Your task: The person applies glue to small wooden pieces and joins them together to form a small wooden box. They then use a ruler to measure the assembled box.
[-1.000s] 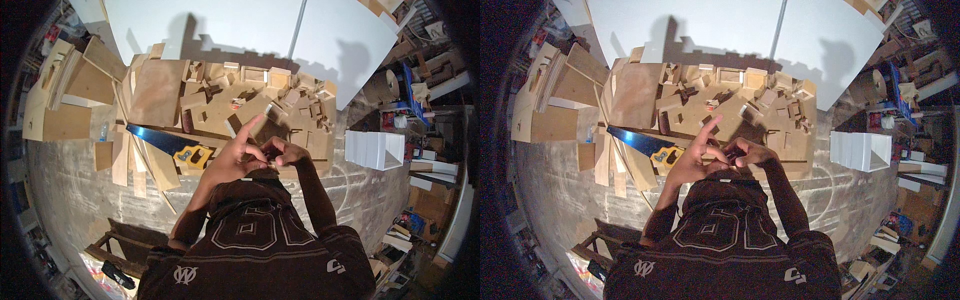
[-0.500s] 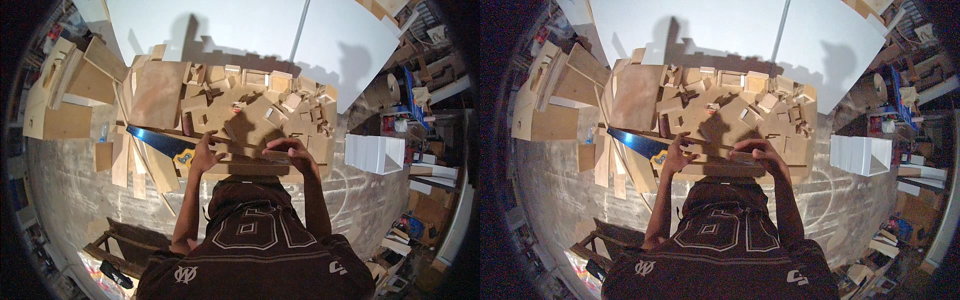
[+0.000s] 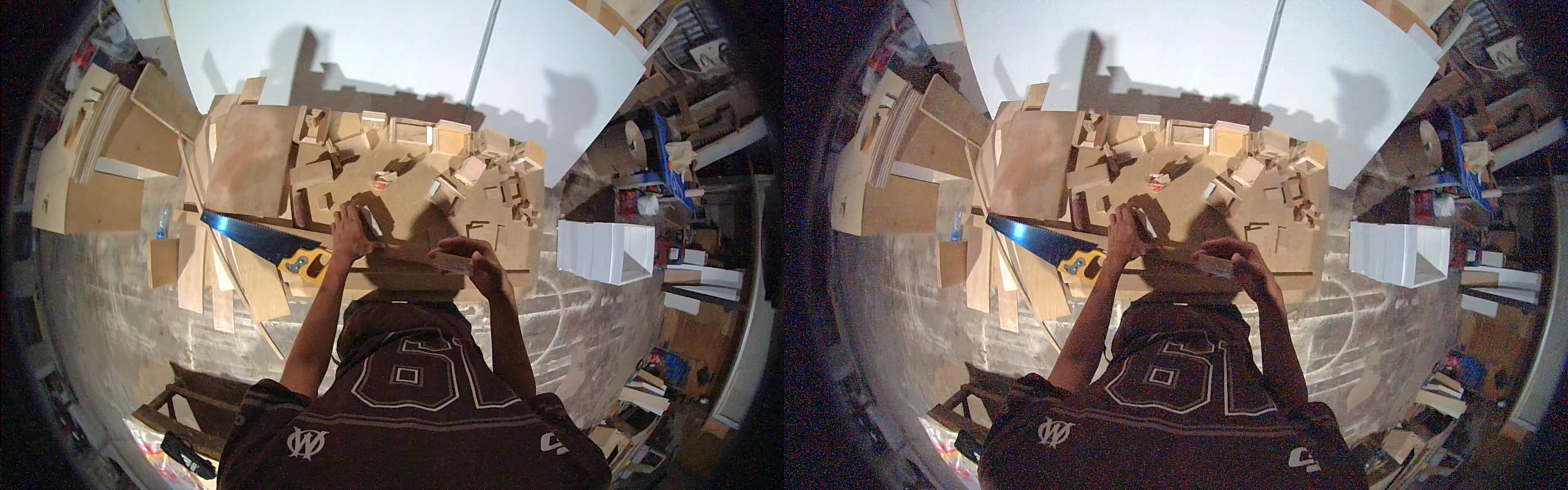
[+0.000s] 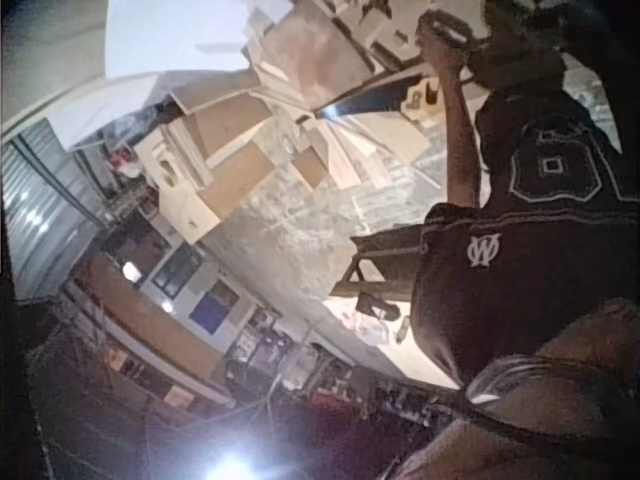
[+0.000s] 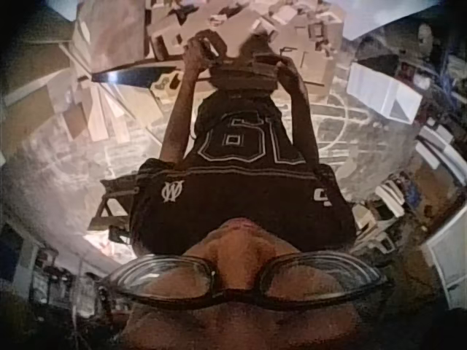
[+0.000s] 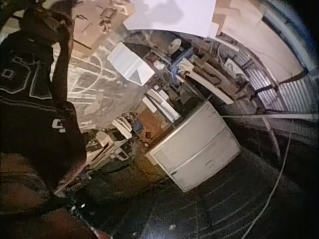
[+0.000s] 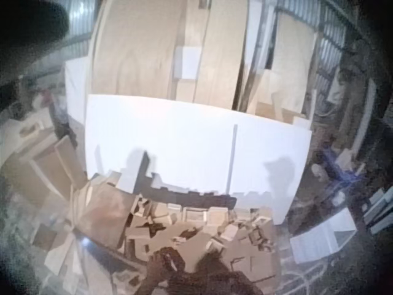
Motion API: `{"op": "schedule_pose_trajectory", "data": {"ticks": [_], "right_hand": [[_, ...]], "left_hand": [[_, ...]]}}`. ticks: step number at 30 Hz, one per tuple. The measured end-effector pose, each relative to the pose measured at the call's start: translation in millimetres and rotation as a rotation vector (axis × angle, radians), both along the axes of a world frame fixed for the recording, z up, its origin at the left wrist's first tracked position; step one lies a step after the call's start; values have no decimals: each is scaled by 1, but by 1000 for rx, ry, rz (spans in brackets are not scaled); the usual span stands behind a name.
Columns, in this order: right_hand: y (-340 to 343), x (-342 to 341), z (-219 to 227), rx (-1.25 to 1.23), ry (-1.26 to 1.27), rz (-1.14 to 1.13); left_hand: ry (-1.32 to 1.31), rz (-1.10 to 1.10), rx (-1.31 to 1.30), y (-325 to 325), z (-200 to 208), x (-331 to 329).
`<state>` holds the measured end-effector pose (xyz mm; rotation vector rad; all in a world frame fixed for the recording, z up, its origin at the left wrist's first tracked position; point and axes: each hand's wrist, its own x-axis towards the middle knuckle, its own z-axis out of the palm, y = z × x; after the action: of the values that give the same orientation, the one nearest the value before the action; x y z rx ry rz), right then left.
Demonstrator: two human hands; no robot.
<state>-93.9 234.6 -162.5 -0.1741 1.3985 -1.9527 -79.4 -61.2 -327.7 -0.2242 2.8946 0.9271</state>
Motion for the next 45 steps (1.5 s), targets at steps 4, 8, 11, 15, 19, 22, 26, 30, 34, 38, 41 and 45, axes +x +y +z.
{"op": "schedule_pose_trajectory", "data": {"ticks": [4,8,11,15,19,22,26,30,34,38,41,45], "right_hand": [[4,5,0,-21,-16,-42],[3,8,0,-25,-32,-87],[3,11,-3,-18,-13,-100],[2,9,8,32,45,-128],[10,4,11,115,236,-214],[2,3,45,134,383,-224],[-18,11,103,176,496,-227],[-24,12,144,222,647,-217],[-24,13,166,249,728,-199],[-27,10,174,212,784,-247],[-26,11,183,253,800,-241],[-19,11,188,231,766,-226]], "left_hand": [[47,-19,28,-2,-5,2],[79,-37,80,-5,-4,-1],[80,-63,64,-7,-5,-3],[147,-115,216,-8,8,-6],[108,-209,529,-2,98,-4],[211,-273,719,5,162,11],[221,-400,819,11,238,21],[364,-502,652,16,291,23],[381,-473,537,24,329,26],[338,-375,604,37,343,28],[317,-346,591,40,351,30],[294,-301,577,46,366,33]]}}
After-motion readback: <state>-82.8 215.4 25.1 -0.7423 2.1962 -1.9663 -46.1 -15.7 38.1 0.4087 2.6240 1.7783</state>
